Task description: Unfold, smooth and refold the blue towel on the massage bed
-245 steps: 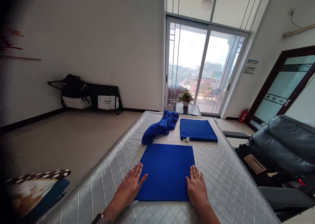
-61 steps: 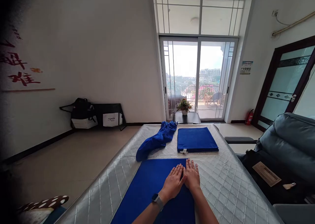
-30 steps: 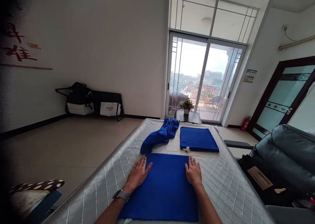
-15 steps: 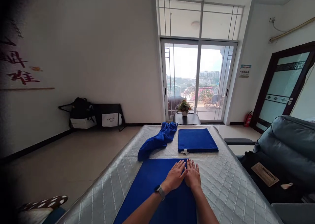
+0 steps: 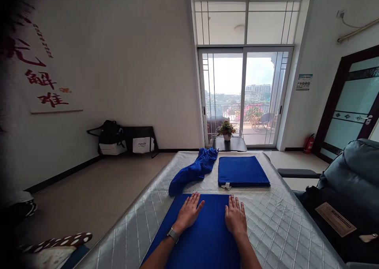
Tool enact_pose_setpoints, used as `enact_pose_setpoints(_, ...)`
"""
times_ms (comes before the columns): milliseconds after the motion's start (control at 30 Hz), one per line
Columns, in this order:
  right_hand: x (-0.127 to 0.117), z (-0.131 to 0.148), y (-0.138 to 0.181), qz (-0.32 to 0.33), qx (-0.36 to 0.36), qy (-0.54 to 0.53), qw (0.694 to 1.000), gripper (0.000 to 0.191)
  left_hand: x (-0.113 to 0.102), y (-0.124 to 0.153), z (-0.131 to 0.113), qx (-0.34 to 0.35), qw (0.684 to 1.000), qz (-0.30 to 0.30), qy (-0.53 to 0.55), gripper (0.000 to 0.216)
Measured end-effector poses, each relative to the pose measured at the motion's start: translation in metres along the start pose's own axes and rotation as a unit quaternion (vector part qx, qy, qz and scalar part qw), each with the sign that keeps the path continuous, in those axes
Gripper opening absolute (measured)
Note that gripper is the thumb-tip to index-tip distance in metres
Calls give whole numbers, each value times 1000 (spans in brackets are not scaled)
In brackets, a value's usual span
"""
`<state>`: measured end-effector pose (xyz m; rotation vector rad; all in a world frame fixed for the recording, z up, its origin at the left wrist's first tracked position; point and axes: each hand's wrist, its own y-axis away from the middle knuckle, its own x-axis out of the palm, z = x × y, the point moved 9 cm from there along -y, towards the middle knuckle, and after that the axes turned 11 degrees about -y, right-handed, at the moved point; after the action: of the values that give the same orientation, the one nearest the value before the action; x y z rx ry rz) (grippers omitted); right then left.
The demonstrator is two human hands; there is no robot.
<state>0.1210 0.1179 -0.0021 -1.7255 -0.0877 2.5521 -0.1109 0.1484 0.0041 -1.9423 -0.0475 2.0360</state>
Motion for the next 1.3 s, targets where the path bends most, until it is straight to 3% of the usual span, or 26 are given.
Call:
enact_pose_setpoints(133, 1, 0, 0, 4, 1, 1, 1000, 63, 5, 15, 72, -43, 999, 2, -2, 75)
enact_pose_setpoints(267, 1, 0, 0, 11, 3, 6, 1000, 63, 9, 23, 97, -61, 998, -12, 13, 77)
enact_pose_setpoints(667, -12, 12, 6, 37, 21, 44, 998, 63, 2, 26, 96, -74, 995, -34, 59, 80)
enact_pose_setpoints(967, -10, 16, 43, 31, 22, 30, 999, 64, -5, 27, 93, -79, 994, -41, 60, 78)
enact_pose_setpoints(1167, -9, 15, 50, 26, 31, -3, 999, 66, -26, 34, 95, -87, 992, -79, 36, 63)
enact_pose_setpoints(1233, -8, 14, 49, 26, 30, -9, 999, 66, -38, 37, 83, -84, 990, -110, 26, 58)
enact_pose_setpoints(1300, -7, 14, 48, 23, 28, -12, 999, 66, -48, 38, 53, -56, 990, -124, 28, 55)
